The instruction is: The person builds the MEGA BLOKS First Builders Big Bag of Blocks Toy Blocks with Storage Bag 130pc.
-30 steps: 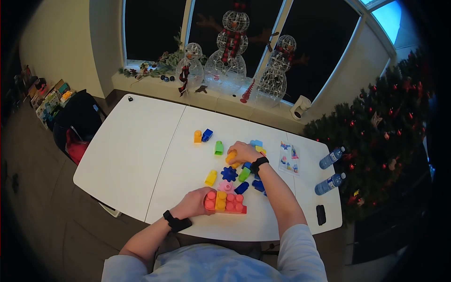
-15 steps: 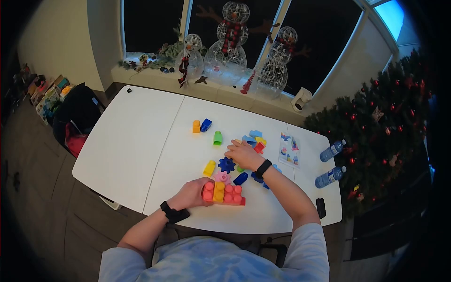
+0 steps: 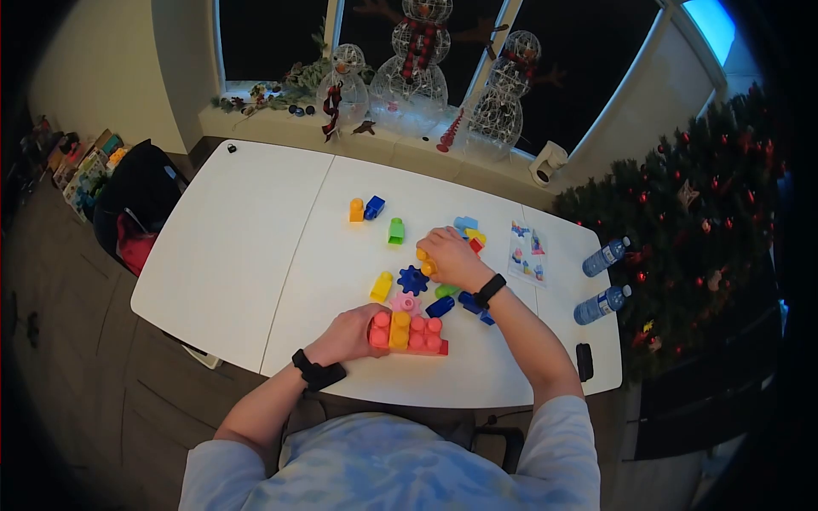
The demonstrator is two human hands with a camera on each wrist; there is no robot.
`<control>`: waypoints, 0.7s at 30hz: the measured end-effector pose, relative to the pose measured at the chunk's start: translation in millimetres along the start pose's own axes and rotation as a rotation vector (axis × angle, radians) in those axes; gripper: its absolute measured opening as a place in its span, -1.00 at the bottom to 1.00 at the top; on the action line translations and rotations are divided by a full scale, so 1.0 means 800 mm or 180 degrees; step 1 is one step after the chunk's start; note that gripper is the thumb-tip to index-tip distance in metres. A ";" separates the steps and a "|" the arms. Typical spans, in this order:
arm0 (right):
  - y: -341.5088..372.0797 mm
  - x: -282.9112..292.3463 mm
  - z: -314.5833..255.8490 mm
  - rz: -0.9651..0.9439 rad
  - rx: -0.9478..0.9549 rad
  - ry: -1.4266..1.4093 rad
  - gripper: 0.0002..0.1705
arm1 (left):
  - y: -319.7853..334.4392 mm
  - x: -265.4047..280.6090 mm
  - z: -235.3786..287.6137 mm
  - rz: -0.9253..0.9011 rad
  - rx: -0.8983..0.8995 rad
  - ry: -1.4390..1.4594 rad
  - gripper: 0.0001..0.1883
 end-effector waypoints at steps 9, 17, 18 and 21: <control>0.106 0.021 -0.101 -0.0163 -0.0123 -0.2499 -0.24 | -0.001 -0.001 -0.002 -0.0012 0.0004 0.0017 -0.28; 0.113 -0.011 -0.124 -0.0096 -0.0242 -0.2626 -0.21 | 0.003 0.005 0.016 0.0063 -0.0075 0.0116 -0.26; 0.112 -0.014 -0.124 -0.0092 -0.0239 -0.2634 -0.21 | 0.003 0.007 0.023 0.0170 -0.0209 0.0189 -0.23; 0.112 -0.021 -0.123 0.0023 -0.0143 -0.2626 -0.20 | 0.002 0.004 0.019 0.0208 -0.0427 0.0130 -0.23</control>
Point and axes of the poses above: each hand's wrist, its own y-axis away from the middle knuckle, its own x-axis out of the back of the hand, z = x × y, the point moved 2 cm from there along -y, towards the middle knuckle, and after that the axes turned 15 degrees about -z, right-handed, at the moved point
